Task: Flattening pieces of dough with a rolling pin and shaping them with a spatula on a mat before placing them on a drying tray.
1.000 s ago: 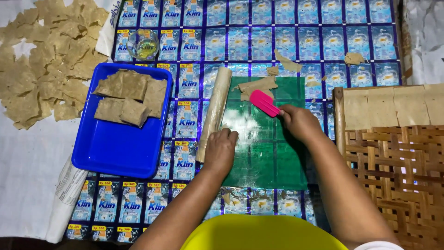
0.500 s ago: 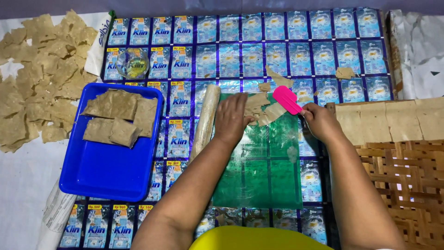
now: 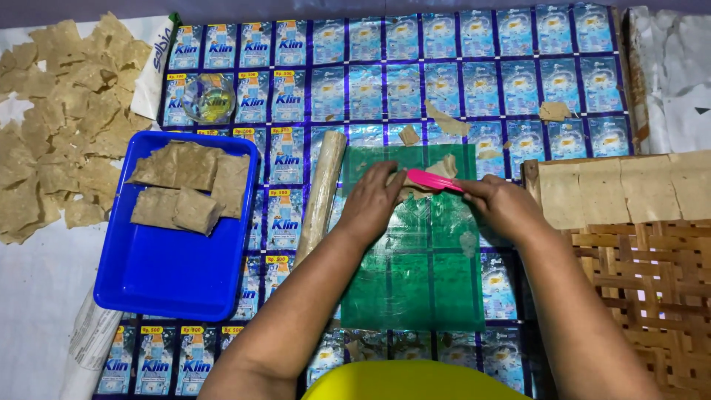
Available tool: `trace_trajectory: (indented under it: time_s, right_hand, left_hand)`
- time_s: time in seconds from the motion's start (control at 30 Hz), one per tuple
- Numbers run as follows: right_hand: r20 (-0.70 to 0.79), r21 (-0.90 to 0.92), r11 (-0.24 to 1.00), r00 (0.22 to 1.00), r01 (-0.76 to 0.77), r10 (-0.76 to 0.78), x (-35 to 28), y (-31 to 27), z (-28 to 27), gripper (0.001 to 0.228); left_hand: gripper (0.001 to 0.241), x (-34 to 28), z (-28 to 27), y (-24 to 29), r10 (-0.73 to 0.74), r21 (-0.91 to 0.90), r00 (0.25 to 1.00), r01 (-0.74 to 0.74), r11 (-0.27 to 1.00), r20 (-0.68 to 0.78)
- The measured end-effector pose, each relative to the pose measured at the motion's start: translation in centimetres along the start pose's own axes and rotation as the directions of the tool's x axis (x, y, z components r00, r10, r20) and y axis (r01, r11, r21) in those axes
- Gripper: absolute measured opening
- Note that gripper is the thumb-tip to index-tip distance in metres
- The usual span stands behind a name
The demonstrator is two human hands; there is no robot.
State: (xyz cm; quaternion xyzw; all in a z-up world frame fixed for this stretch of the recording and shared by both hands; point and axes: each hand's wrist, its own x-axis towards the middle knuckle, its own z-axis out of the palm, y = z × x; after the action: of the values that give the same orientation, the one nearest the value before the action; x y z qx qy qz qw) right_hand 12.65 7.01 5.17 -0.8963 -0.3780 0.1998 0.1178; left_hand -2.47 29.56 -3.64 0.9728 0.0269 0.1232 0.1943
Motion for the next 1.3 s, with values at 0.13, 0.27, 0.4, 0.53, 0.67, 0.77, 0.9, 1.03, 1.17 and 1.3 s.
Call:
trace_trajectory:
  time_s: [0.13, 0.27, 0.4, 0.53, 0.67, 0.77, 0.9, 1.03, 1.17, 1.3]
  right_hand:
    - [-0.037, -0.04, 0.99, 0.99, -0.135, 0.133, -1.3, 1.3, 5.7, 0.036]
    - [-0.108, 0.105, 0.958, 0.954, -0.268, 0.279, -2.6, -2.6, 8.7, 0.029]
    - [-0.055, 0.294, 0.905, 0.94, -0.307, 0.336, -3.3, -7.2, 8.6, 0.039]
    - [-0.039, 0.182, 0.934, 0.947, -0.306, 0.318, -3.0, -8.6, 9.3, 0.044]
    - [-0.043, 0.1, 0.937, 0.939, -0.336, 0.341, -1.9, -8.9, 10.5, 0.06]
    - [-0.056, 0.067, 0.943, 0.942, -0.327, 0.331, -1.0, -8.8, 10.8, 0.062]
    - [-0.1, 0.155, 0.923, 0.924, -0.352, 0.369, -1.0, -6.2, 11.0, 0.054]
    - [-0.148, 0.216, 0.902, 0.9, -0.374, 0.409, -2.7, -7.5, 9.6, 0.048]
    - [-0.175, 0.113, 0.958, 0.943, -0.265, 0.281, -3.3, -11.7, 8.9, 0.05]
    - [-0.157, 0.039, 0.984, 0.972, -0.172, 0.176, -2.5, -12.8, 11.1, 0.053]
  left_hand:
    - [0.063, -0.7, -0.5, 2.8, -0.029, 0.044, 0.998, 0.027, 0.999, 0.054]
    - [0.058, -0.4, 0.5, 3.6, -0.102, 0.002, 0.994, 0.102, 0.995, 0.025]
    - [0.057, -1.2, 3.9, 2.6, -0.052, 0.127, 0.999, 0.05, 0.991, 0.015]
    - [0.057, -1.4, 3.7, 2.6, -0.045, 0.129, 0.999, 0.044, 0.991, 0.004]
    - [0.054, -1.3, 3.6, 2.7, -0.058, 0.086, 0.998, 0.058, 0.995, -0.001]
    - [0.054, -1.0, 3.1, 2.8, -0.081, 0.032, 0.996, 0.081, 0.996, 0.021]
    - [0.061, -1.1, 0.6, 2.4, -0.207, -0.249, 0.973, 0.228, 0.942, 0.105]
    - [0.063, -2.7, 3.0, -1.6, -0.272, -0.219, 0.961, 0.254, 0.942, -0.056]
    - [0.045, -2.7, 3.6, -2.8, -0.268, -0.26, 0.95, 0.222, 0.94, -0.16]
    - [0.039, -2.6, 3.4, -3.0, -0.289, -0.304, 0.948, 0.239, 0.922, -0.134]
